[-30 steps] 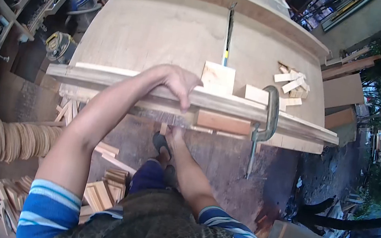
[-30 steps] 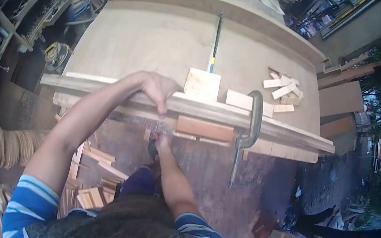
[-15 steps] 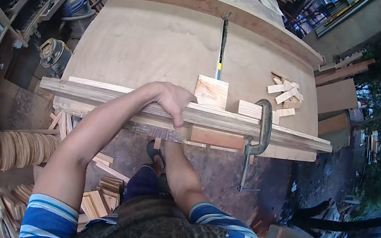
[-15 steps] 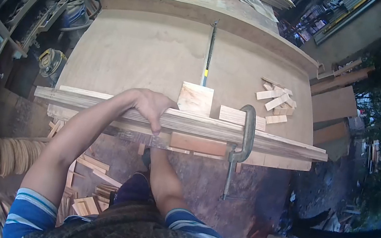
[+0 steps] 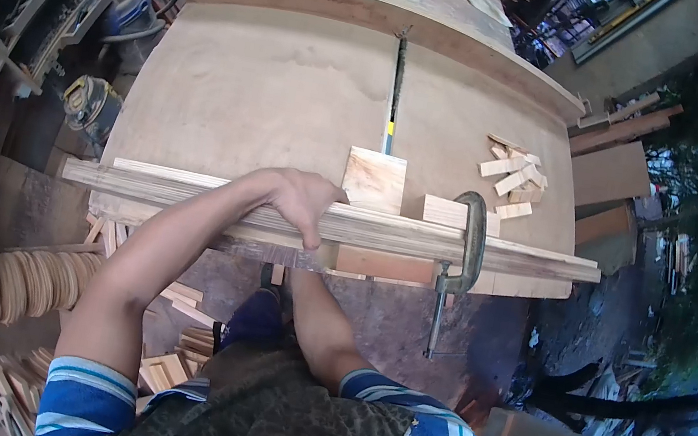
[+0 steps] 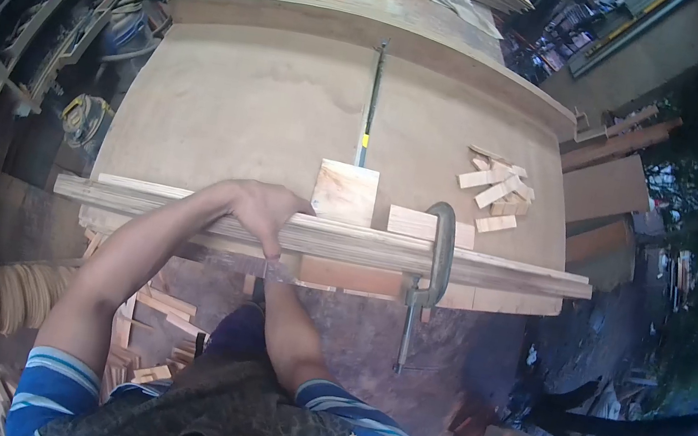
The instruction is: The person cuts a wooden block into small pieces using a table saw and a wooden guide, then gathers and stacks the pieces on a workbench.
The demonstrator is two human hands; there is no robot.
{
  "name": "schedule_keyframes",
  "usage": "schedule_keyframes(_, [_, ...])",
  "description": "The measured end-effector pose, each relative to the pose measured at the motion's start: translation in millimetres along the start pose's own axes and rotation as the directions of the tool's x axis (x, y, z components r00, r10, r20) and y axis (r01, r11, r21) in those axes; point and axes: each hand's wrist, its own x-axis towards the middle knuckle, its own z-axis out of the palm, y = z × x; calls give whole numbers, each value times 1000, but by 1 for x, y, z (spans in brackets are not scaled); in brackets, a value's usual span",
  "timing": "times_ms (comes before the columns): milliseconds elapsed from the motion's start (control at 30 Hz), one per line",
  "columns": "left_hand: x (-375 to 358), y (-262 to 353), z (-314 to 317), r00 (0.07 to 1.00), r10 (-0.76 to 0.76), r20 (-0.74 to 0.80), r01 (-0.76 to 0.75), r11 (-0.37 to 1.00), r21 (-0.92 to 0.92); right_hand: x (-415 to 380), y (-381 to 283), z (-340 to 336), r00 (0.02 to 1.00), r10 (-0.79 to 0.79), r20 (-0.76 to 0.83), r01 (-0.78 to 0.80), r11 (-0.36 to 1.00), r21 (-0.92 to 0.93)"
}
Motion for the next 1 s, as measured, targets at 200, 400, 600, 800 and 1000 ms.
schedule_keyframes(200, [-1,2,-3,1000,-10,17,10,1000,10,-5,1,-8,1000,-3,-18,2,999,-41])
schedule_keyframes(400, [0,2,-4,999,-7,39,6,999,31,-23,-15,-15,1000,13,10,-11,982,-187])
schedule_keyframes(600, [-2,6,-4,1000,1,21,-1,1000,21,-216,-72,-71,922,142,359,230,545,-807])
schedule_keyframes(800, [-3,8,-4,995,-64,70,67,997,-44,-393,-272,-54,310,-374,874,888,-215,-407])
schedule_keyframes(1000, [5,1,-3,998,2,65,1,999,-50,-291,-437,-54,199,-227,953,305,-910,-280])
